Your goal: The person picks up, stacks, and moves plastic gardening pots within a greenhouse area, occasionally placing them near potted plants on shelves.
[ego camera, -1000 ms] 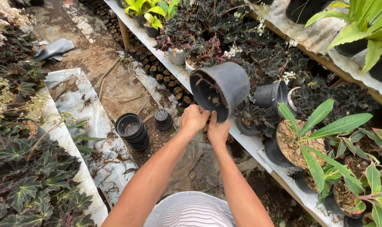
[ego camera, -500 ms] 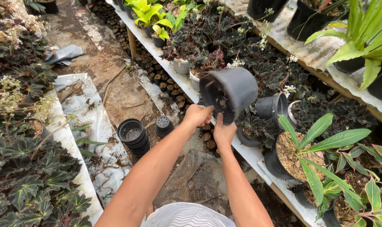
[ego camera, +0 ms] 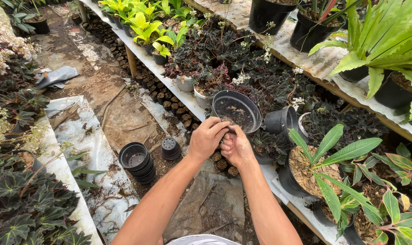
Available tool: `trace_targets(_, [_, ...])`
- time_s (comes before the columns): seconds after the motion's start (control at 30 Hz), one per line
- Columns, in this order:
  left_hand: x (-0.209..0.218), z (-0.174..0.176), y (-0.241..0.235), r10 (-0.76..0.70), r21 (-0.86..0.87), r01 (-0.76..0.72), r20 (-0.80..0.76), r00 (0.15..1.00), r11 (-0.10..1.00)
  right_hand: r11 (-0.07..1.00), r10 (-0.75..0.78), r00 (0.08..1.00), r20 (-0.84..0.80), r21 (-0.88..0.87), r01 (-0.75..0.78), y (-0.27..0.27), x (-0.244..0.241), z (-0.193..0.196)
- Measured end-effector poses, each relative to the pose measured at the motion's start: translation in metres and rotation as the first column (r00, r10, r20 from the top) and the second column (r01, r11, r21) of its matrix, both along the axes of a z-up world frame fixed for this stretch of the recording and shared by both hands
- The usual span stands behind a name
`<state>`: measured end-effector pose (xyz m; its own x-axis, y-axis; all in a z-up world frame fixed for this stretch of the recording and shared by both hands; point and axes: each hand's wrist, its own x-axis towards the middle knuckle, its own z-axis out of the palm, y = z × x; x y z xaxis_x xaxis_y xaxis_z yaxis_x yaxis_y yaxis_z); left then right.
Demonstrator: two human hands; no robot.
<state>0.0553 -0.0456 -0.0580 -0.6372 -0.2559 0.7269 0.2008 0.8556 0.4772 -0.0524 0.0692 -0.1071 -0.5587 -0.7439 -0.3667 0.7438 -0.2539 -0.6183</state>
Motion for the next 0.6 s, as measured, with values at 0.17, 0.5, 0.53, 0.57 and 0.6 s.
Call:
trace_targets(0.17, [0.0,0.027,-0.025,-0.016,-0.346,-0.004,-0.053,0.998,0.938,0.998,0.046,0.998,0.037,0.041,-0.047,0.017,-0.004,0.007])
trace_targets(0.5, [-0.017,0.024,-0.038,-0.143,-0.504,0.197,0.145,0.979,0.841,0.616,-0.056,0.393,-0.918,0.278,0.737,0.04,0.022,0.065])
trace_targets(0.53, [-0.018,0.025,-0.038,-0.142,-0.504,0.196,0.144,0.979,0.841,0.687,0.023,-0.066,-0.998,-0.033,0.726,0.043,0.025,0.077])
trace_targets(0.57, [-0.017,0.025,-0.038,-0.17,-0.484,0.221,0.149,0.974,0.847,0.774,0.06,-0.509,-0.859,-0.282,0.567,0.044,0.026,0.087])
trace_targets(0.6, [-0.015,0.025,-0.037,-0.198,-0.463,0.247,0.153,0.968,0.852,0.774,0.066,-0.505,-0.861,-0.275,0.57,0.041,0.022,0.096])
